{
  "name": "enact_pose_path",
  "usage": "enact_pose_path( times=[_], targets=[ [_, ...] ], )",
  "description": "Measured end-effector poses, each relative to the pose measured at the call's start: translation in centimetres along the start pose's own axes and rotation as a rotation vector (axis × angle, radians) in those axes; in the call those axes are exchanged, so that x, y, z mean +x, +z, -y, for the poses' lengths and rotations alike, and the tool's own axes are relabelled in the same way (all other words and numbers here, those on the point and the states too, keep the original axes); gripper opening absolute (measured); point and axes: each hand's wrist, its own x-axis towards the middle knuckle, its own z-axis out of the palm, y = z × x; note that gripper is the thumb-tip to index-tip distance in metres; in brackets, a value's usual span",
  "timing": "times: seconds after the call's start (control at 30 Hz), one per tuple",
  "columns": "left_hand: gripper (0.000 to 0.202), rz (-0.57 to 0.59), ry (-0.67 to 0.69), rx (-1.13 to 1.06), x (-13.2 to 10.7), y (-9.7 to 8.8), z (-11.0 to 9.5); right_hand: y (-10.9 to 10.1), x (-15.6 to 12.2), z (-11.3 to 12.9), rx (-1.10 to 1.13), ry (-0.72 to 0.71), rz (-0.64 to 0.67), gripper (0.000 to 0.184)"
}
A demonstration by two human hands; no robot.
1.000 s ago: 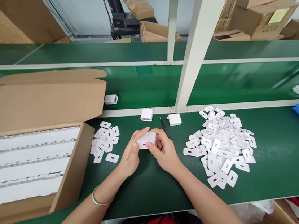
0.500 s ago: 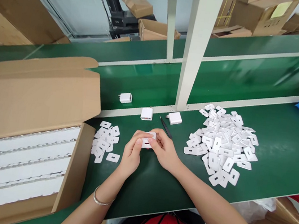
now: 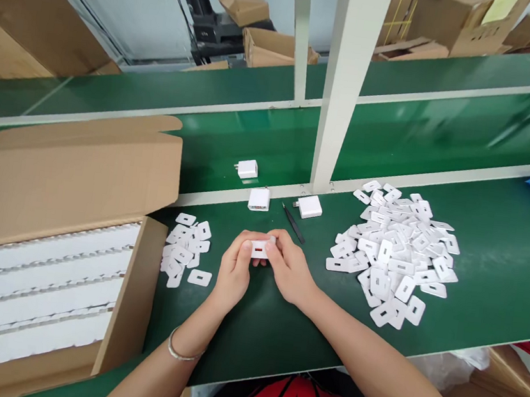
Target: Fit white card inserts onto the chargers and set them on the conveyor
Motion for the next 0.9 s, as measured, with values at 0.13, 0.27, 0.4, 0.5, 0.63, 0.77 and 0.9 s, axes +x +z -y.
enact_pose_path(
  times=[0.13,0.27,0.4,0.5,0.63,0.77,0.9],
  targets=[
    [0.047,-0.001,0.021,0.114,-0.3,0.2,-0.1,0.2,-0.3,0.2,-0.105,0.075,-0.016,0.046],
    [0.054,-0.004,-0.019,0.095,-0.5,0.4,-0.3,0.3,-0.3,-0.3,-0.049,0.045,-0.034,0.060],
    [0.056,-0.037,-0.098,0.000,-0.5,0.4,-0.4,0.2,-0.3,-0.8,0.036,0.027,-0.008,0.072],
    [0.057,-0.047,-0.130,-0.035,-0.5,0.3,-0.4,0.2,-0.3,-0.7,0.081,0.027,0.006,0.071],
    [0.058,-0.043,-0.083,0.063,-0.7,0.5,-0.6,0.3,-0.2,-0.4,0.043,0.056,-0.006,0.059],
    [0.050,-0.006,-0.007,0.203,-0.6,0.5,-0.6,0.3,-0.2,-0.6,0.000,0.090,-0.030,0.046],
    [0.046,-0.037,0.010,0.105,-0.2,0.1,-0.3,0.2,-0.2,-0.8,0.056,0.027,-0.017,0.055]
  ],
)
